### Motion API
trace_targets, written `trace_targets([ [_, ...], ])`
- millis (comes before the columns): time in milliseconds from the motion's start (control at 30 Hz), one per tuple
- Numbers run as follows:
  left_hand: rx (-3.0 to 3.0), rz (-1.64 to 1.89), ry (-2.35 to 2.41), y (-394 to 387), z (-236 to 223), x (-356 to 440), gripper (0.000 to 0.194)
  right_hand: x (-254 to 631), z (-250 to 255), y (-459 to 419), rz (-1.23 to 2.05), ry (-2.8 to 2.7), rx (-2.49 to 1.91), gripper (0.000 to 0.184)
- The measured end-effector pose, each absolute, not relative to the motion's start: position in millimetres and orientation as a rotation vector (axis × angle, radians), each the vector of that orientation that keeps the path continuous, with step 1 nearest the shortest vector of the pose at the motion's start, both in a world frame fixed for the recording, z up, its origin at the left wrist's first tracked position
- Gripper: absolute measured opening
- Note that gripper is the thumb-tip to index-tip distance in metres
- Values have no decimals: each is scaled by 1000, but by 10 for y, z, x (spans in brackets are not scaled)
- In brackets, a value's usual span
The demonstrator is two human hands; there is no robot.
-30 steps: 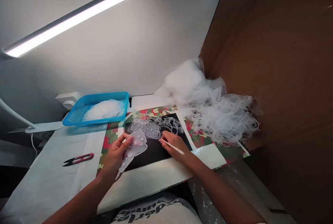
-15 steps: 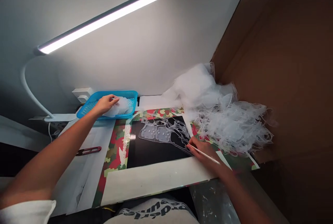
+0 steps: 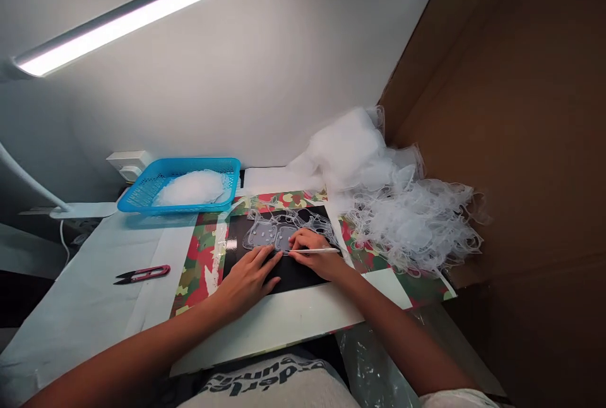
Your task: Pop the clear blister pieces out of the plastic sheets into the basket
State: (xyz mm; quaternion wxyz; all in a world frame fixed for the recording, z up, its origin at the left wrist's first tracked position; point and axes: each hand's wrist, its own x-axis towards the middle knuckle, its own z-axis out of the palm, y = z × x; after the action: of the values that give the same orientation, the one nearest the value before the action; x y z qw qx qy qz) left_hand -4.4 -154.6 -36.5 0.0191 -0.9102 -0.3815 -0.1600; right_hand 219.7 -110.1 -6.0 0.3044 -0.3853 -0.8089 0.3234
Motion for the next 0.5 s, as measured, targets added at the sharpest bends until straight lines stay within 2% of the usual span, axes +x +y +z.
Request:
trace_targets([
  [500,-2877,-569,-1183,-1505,-391,-77,44,2151,-83,-1047,826,-2332,-1017,16],
])
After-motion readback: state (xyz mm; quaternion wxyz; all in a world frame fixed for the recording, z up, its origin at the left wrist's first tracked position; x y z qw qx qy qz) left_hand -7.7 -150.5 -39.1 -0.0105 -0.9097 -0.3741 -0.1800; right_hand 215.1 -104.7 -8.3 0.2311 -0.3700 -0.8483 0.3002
